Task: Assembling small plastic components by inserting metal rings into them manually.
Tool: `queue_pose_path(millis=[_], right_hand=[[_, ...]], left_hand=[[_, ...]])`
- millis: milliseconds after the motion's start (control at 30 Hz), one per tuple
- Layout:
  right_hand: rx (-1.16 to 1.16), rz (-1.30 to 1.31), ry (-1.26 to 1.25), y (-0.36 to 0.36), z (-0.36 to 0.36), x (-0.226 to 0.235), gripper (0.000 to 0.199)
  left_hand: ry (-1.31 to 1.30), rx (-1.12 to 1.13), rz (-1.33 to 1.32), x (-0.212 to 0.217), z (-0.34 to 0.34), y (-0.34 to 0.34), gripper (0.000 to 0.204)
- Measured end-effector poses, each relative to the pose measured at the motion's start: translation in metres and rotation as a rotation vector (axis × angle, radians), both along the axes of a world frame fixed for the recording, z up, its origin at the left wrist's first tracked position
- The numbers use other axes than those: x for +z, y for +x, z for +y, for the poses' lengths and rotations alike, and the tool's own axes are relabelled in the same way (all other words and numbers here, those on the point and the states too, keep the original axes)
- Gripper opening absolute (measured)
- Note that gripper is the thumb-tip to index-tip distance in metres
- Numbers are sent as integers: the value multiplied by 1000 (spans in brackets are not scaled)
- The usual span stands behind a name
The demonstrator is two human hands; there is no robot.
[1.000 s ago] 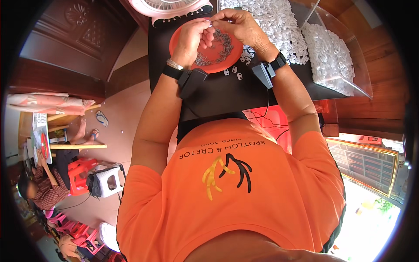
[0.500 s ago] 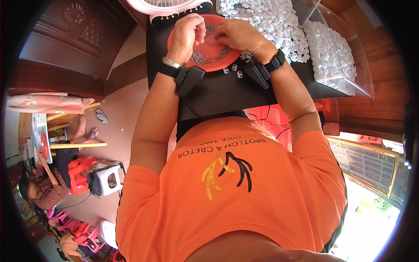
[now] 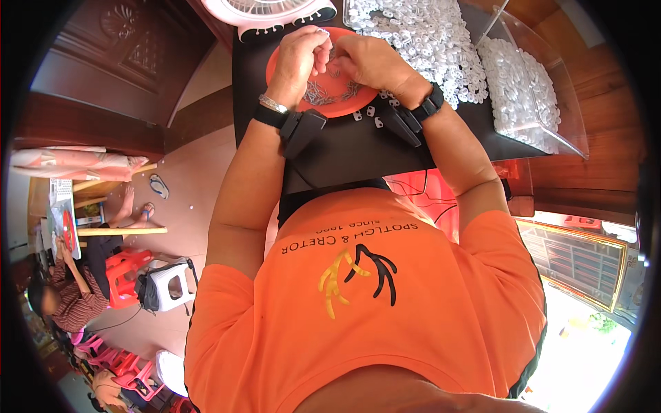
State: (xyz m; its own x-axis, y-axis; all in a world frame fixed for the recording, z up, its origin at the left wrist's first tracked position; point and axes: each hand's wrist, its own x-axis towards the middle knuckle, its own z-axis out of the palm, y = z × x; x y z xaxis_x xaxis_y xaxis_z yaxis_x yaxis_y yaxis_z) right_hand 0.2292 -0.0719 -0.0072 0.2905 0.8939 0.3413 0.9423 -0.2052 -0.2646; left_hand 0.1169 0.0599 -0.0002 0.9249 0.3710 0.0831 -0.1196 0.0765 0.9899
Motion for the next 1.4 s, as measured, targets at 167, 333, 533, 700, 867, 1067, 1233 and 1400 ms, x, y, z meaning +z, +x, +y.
queue_pose_path(millis=[167,333,533,700,867,1067,1233,1400], right_hand=[[6,439,233,3,-3,10,19],[123,726,315,13,-4,9,17],[88,1102,339,10,-10,24,20],[81,1056,306,8,-10,25,19],[115,1024,288,9,-10,24,20],[133,942,252,8,-13,28,22],[99,911,252,5,-13,31,22],[112,891,296,7,-11,27,22]], left_hand=[[-16,-57,26,2,-8,-2,22],[-6,-106,8,3,-18,-1,22],[13,-106,9,8,-23,-5,23],[30,-109,-13,8,-23,-5,23],[40,-96,6,8,-22,-4,23],[95,-114,1,8,-20,-5,22],[106,-115,-2,7,-19,-4,21],[114,-103,17,7,-18,-3,22]])
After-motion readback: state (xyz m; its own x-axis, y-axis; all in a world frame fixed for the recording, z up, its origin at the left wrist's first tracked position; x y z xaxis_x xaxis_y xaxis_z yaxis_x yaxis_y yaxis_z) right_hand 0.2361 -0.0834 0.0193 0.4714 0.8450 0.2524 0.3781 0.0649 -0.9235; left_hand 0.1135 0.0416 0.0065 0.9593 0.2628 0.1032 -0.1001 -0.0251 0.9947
